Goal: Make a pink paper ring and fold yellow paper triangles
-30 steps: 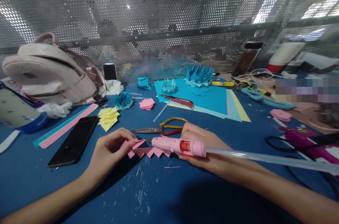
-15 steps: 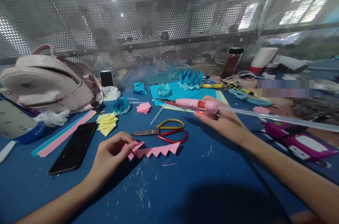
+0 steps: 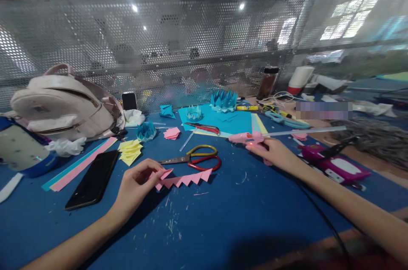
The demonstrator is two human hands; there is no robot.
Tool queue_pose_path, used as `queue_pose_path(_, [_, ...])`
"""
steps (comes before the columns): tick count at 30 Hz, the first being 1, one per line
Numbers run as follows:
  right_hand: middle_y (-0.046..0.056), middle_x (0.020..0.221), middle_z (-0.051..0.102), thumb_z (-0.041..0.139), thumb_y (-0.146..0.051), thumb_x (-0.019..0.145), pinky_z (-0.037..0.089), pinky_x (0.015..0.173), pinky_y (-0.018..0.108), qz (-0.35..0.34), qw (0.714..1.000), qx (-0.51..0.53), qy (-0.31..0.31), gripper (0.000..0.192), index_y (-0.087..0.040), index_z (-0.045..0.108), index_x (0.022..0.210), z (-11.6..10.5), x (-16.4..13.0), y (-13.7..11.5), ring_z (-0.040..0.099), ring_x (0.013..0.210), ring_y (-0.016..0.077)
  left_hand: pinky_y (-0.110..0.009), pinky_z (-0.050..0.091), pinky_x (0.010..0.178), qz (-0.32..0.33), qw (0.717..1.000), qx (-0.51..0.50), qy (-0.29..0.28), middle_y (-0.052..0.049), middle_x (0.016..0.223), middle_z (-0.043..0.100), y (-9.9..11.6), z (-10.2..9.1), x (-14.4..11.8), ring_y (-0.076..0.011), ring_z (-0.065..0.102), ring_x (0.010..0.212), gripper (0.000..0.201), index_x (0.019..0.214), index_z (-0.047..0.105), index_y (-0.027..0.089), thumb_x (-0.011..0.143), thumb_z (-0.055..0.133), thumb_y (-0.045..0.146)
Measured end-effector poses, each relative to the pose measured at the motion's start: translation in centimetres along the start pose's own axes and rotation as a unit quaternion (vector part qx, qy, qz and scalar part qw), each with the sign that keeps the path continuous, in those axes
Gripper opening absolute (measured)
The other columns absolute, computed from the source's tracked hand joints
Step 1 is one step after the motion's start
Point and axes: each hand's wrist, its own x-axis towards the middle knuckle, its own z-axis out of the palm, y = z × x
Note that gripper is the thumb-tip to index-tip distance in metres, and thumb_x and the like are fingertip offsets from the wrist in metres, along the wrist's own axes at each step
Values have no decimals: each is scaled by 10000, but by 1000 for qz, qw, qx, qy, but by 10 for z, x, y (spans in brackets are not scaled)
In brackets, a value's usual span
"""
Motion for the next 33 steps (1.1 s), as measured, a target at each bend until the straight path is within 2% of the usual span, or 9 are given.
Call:
queue_pose_path(3, [48,559,598,539,-597,886,388,576,335,-7,1000,0,-3,455,-164,657,812,-9,-7,0,555,537,215,-235,457,640,6,1000,1,3,-47,829,689,0,0,0,-151,607,720,208,824,702,169,910,642,348])
queue_pose_path(7, [167,1044,708,546,-562,883,466,663,392,3,998,-59,5,433,-198,629,1103,-30,-31,2,663,792,303,-234,439,626,7,1000,2,2,-49,826,683,-1,0,-1,-147,592,705,223,823,700,168,911,640,364])
queue_pose_path(9, [159,1132,691,568,-588,834,495,710,451,29,991,-115,57,432,-248,603,1099,-38,-52,2,669,905,359,-234,436,623,4,1000,3,-1,-48,830,684,-1,-1,-2,-145,587,697,217,829,703,169,911,643,360])
queue_pose_path(11, [110,1104,697,543,-609,834,499,680,471,75,984,-146,67,391,-316,603,1087,-40,-74,-1,681,845,356,-231,434,621,2,1000,2,-3,-44,832,685,0,-1,-2,-142,585,693,203,835,708,171,907,651,351])
queue_pose_path(15, [110,1044,705,540,-576,898,532,726,410,4,997,0,-78,382,-293,608,1145,-22,-94,-21,669,840,278,-221,427,614,-1,1000,-6,-5,-38,827,680,1,-1,-2,-133,570,677,209,830,710,168,903,654,356])
queue_pose_path(18, [116,1135,674,527,-499,943,529,807,370,-36,975,112,-190,459,-234,539,1318,2,-81,-45,656,923,229,-214,425,605,-4,1000,-19,0,-37,816,672,1,-2,-3,-127,561,670,211,830,708,160,897,657,354])
queue_pose_path(21, [124,1169,658,549,-432,946,500,679,272,-25,940,223,-258,498,-211,479,1387,26,-58,-65,647,947,201,-202,418,570,-9,999,-37,8,-34,791,664,0,-1,-3,-123,558,652,218,832,707,154,885,660,360])
queue_pose_path(26, [96,1003,685,666,-399,861,417,569,214,-13,899,321,-296,377,-159,661,1153,53,-31,-91,612,777,147,-196,455,588,-22,997,-67,28,-39,765,673,-4,0,-1,-133,586,669,256,794,698,148,847,680,398])
queue_pose_path(33, [28,872,692,789,-315,745,458,778,263,-64,877,361,-312,185,-162,730,831,74,-13,-118,614,822,151,-190,483,587,-54,992,-106,50,-37,749,681,-5,-3,3,-141,615,680,282,802,711,150,814,722,432])
